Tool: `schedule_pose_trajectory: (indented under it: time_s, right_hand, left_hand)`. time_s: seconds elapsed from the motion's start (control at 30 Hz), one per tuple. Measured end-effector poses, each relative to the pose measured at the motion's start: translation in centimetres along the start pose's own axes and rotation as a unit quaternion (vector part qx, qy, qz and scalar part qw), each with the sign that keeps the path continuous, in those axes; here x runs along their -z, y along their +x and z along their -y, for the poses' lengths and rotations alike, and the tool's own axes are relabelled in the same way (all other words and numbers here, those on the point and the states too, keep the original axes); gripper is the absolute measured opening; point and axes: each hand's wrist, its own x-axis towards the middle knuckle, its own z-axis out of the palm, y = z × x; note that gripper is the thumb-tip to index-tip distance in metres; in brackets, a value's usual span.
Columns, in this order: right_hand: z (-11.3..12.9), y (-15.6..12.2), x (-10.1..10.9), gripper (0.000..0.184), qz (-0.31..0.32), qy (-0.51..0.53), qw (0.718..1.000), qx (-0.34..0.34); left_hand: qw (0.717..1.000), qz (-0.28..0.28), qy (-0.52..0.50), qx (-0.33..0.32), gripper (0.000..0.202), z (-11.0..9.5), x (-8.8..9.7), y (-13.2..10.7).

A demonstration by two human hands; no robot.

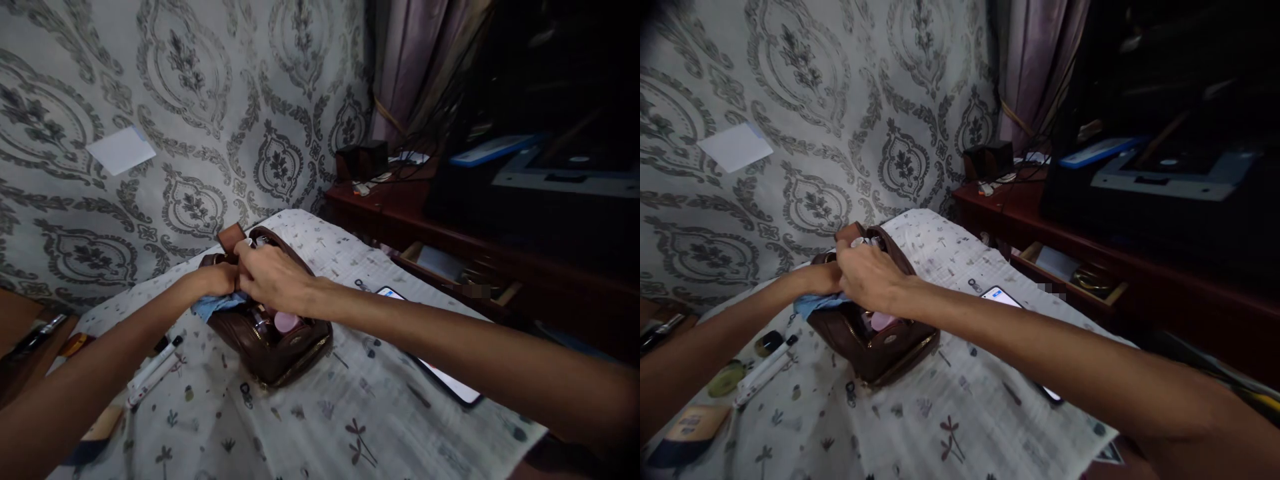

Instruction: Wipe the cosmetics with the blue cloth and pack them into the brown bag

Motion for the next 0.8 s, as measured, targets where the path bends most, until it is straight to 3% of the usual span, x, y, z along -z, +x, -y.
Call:
schedule_pose_trajectory:
  time_s: [0.2, 0.33, 0.43, 0.57, 0.7, 0.8]
  right_hand:
    - [0.2, 0.0, -0.1, 0.027, 0.028, -0.007, 1.000, -0.012]
    - [-0.3, -0.2, 0.5, 0.028, 0.041, 0.008, 0.999, -0.008]
    - [-0.7, -0.2, 0.8, 0.030, 0.030, 0.021, 0.999, 0.007]
    - [-0.6, 0.4, 0.9, 0.039, 0.004, 0.084, 0.996, 0.031]
    - [-0.2, 1.0, 0.6, 0.041, 0.004, 0.139, 0.989, 0.051]
    - [-0.1, 1.2, 0.5, 0.039, 0.018, 0.151, 0.987, 0.046]
  left_hand:
    - [1.000, -0.013, -0.026, -0.003, 0.028, 0.2, 1.8, -0.2]
    - [0.994, -0.070, -0.084, -0.013, 0.041, -0.3, 2.6, -2.4]
    - [0.984, -0.131, -0.121, -0.014, 0.044, -0.9, 2.1, -4.9]
    - [0.965, -0.173, -0.193, -0.034, 0.050, -1.3, 0.6, -7.5]
    - [0.930, -0.182, -0.312, -0.071, 0.062, -1.2, -0.4, -8.2]
    - [0.919, -0.193, -0.338, -0.064, 0.068, -1.3, -0.7, -8.2]
